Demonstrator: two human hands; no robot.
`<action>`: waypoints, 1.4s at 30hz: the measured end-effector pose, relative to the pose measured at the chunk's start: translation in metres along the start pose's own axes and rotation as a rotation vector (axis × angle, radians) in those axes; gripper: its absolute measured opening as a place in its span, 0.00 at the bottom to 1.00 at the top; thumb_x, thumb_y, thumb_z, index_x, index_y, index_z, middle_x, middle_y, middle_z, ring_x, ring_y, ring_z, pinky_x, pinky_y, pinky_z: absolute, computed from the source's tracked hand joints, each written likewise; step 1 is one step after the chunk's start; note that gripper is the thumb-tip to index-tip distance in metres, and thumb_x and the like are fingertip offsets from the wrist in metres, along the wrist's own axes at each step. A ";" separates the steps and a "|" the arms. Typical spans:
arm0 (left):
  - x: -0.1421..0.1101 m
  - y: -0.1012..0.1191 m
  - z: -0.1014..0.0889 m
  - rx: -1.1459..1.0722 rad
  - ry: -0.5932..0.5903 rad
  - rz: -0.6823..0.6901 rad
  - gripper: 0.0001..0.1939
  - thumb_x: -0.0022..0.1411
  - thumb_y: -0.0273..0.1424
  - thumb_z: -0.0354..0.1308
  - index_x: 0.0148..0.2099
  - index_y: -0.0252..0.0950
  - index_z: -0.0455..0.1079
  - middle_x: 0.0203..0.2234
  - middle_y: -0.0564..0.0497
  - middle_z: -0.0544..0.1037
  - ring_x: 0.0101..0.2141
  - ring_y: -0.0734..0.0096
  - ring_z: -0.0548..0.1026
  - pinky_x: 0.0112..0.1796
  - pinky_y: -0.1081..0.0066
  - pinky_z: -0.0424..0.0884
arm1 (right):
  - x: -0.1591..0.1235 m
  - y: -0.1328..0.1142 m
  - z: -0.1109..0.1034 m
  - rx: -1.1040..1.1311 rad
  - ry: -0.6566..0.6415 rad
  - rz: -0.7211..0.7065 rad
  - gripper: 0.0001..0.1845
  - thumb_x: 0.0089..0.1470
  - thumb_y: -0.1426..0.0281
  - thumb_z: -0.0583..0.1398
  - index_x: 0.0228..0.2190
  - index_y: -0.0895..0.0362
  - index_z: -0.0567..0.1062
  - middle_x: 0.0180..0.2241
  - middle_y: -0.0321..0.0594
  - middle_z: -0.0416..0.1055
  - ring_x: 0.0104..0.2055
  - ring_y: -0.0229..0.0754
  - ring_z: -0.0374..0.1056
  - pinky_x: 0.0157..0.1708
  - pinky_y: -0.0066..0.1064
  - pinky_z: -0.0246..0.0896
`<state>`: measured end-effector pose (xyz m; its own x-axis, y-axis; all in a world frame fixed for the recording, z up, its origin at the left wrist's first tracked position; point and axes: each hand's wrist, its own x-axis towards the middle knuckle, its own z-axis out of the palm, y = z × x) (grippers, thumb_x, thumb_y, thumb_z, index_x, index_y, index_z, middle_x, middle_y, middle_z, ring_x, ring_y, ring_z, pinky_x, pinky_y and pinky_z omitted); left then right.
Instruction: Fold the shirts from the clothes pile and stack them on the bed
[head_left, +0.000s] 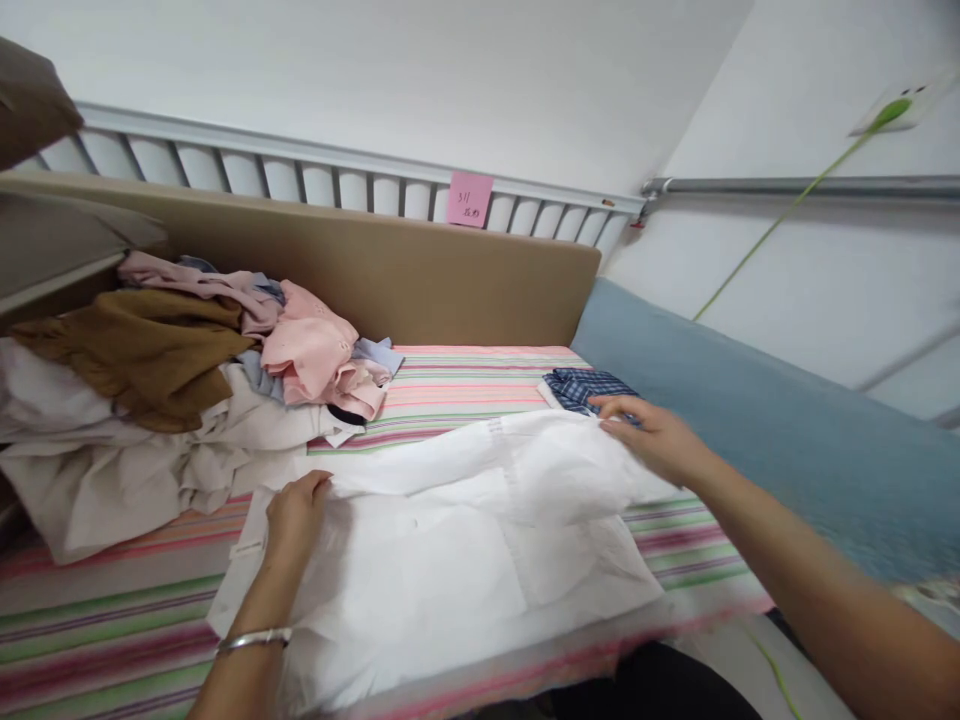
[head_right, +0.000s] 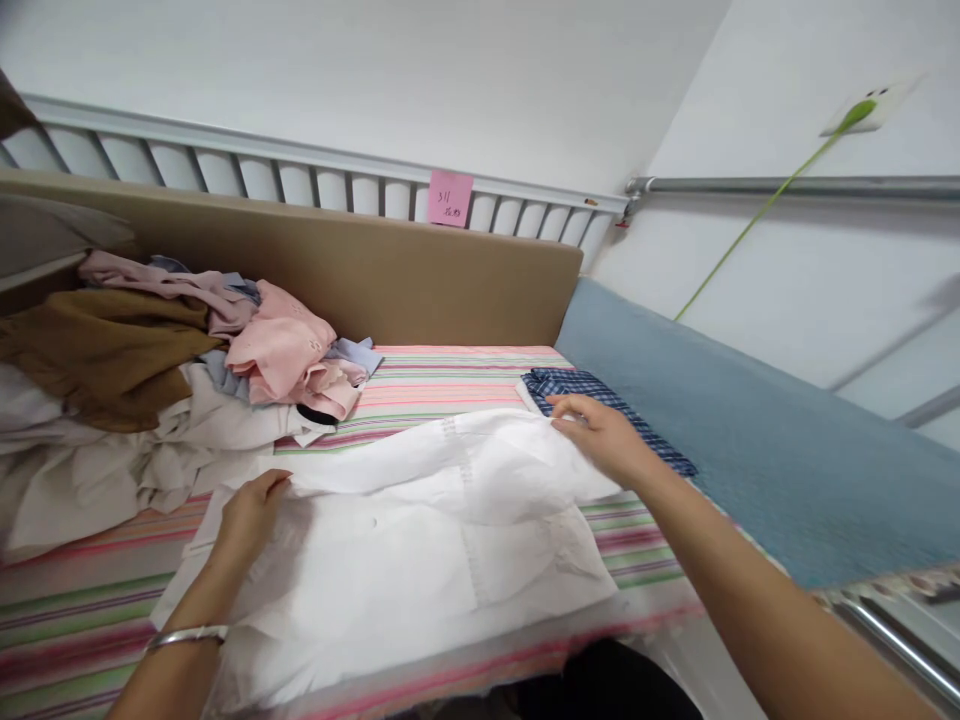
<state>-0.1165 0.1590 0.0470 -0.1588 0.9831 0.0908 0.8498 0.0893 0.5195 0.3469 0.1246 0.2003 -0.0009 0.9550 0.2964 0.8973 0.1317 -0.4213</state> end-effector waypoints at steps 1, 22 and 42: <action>0.001 0.000 0.001 -0.008 0.012 -0.011 0.18 0.60 0.35 0.41 0.44 0.39 0.70 0.36 0.47 0.79 0.39 0.62 0.73 0.39 0.67 0.63 | 0.012 0.011 0.016 -0.046 -0.016 0.019 0.08 0.49 0.64 0.55 0.27 0.53 0.71 0.45 0.41 0.73 0.47 0.46 0.68 0.48 0.37 0.59; -0.001 0.009 -0.001 -0.087 0.054 -0.077 0.15 0.59 0.32 0.45 0.44 0.38 0.71 0.32 0.49 0.78 0.36 0.64 0.73 0.38 0.68 0.65 | -0.064 -0.081 0.186 -0.207 -0.116 -0.345 0.12 0.54 0.73 0.55 0.42 0.54 0.71 0.42 0.42 0.71 0.45 0.46 0.64 0.52 0.43 0.52; -0.040 0.060 0.035 -0.051 -0.208 0.507 0.20 0.63 0.37 0.45 0.54 0.40 0.65 0.57 0.47 0.66 0.59 0.58 0.58 0.58 0.51 0.53 | -0.029 -0.093 0.194 -0.178 -0.259 -0.290 0.23 0.60 0.61 0.50 0.55 0.51 0.65 0.60 0.45 0.56 0.62 0.49 0.51 0.58 0.48 0.49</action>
<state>-0.0418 0.1310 0.0453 0.3717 0.9120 0.1732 0.7675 -0.4069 0.4953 0.1776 0.1359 0.0647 -0.3548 0.9234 0.1466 0.9059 0.3784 -0.1905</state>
